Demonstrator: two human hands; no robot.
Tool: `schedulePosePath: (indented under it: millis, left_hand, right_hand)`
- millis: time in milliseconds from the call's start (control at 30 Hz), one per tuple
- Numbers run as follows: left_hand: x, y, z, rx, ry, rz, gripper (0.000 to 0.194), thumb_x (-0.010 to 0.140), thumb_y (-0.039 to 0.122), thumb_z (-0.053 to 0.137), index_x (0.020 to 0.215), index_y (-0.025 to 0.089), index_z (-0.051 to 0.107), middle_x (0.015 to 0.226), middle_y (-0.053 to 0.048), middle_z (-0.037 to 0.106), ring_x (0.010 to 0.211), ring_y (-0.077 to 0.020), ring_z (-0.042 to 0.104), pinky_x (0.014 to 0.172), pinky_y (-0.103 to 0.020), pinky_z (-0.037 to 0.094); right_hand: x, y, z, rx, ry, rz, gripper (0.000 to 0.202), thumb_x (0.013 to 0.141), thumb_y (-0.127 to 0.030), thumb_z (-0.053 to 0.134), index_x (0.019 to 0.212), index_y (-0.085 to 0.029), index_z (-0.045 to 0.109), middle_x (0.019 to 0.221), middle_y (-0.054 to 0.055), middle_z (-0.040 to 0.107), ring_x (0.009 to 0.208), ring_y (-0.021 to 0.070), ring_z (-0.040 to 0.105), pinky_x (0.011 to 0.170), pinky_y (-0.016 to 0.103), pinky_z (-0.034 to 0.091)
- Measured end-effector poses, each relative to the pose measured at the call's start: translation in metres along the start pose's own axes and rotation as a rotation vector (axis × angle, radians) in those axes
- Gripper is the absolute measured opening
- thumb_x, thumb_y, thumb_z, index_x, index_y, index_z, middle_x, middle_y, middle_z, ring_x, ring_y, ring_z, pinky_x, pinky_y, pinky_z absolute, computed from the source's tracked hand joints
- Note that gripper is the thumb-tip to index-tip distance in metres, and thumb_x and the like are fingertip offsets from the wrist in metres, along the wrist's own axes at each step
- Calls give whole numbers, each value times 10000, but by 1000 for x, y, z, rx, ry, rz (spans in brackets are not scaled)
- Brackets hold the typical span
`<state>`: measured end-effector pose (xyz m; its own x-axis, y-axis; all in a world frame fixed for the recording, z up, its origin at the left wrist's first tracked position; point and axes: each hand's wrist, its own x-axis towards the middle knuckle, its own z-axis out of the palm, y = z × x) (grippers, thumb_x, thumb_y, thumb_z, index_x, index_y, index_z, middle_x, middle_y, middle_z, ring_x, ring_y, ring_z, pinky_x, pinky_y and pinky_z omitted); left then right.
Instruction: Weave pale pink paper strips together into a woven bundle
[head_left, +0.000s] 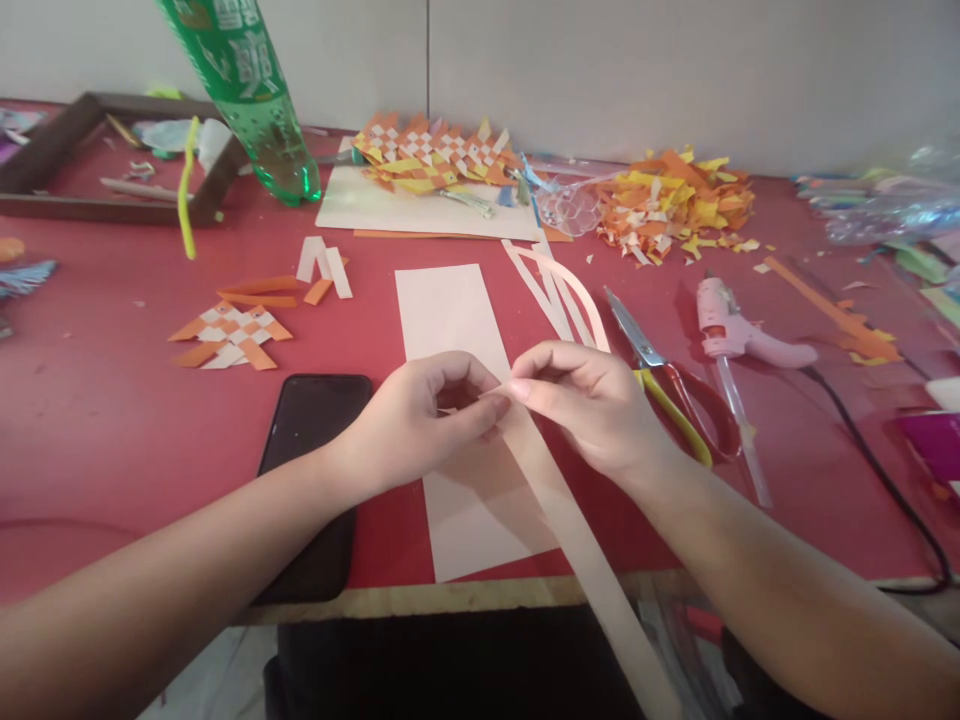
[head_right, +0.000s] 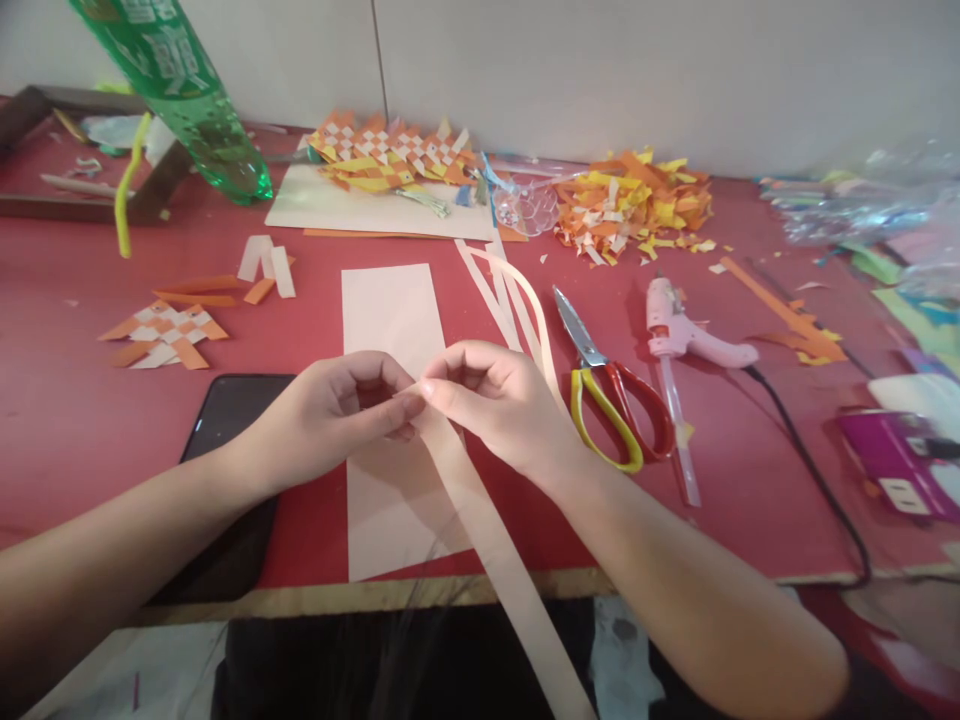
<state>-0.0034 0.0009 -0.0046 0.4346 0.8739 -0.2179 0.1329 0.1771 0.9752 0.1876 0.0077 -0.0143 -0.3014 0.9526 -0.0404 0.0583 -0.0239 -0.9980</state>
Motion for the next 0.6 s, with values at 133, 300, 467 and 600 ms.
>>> schedulePosePath:
  millis: [133, 300, 467, 600]
  left_hand:
    - [-1, 1, 1, 45, -12, 5, 183, 850, 333, 652, 820, 155, 624, 764, -21, 660, 691, -119, 598, 624, -229, 463]
    - [-1, 1, 1, 72, -1, 30, 169, 859, 319, 634, 840, 152, 651, 755, -18, 640, 677, -121, 595, 617, -232, 465]
    - [1, 4, 0, -26, 54, 69, 147, 852, 293, 655, 804, 156, 632, 688, 22, 595, 575, -76, 558, 558, -190, 462]
    - [1, 4, -1, -58, 153, 109, 149, 857, 292, 658, 790, 164, 622, 673, 38, 571, 551, -57, 518, 531, -165, 443]
  right_hand:
    - [-1, -1, -1, -53, -2, 21, 100, 811, -251, 701, 740, -195, 658, 680, -17, 600, 591, 107, 509, 520, 233, 399]
    - [-1, 0, -1, -66, -21, 23, 87, 804, -216, 686, 731, -191, 645, 668, -22, 583, 592, 102, 494, 511, 228, 377]
    - [-1, 1, -1, -30, -5, 23, 104, 816, -217, 672, 725, -191, 628, 634, -41, 542, 564, 84, 451, 496, 218, 346]
    - [0, 1, 1, -20, 7, 38, 91, 803, -191, 665, 723, -189, 620, 620, -50, 529, 549, 75, 451, 491, 209, 346]
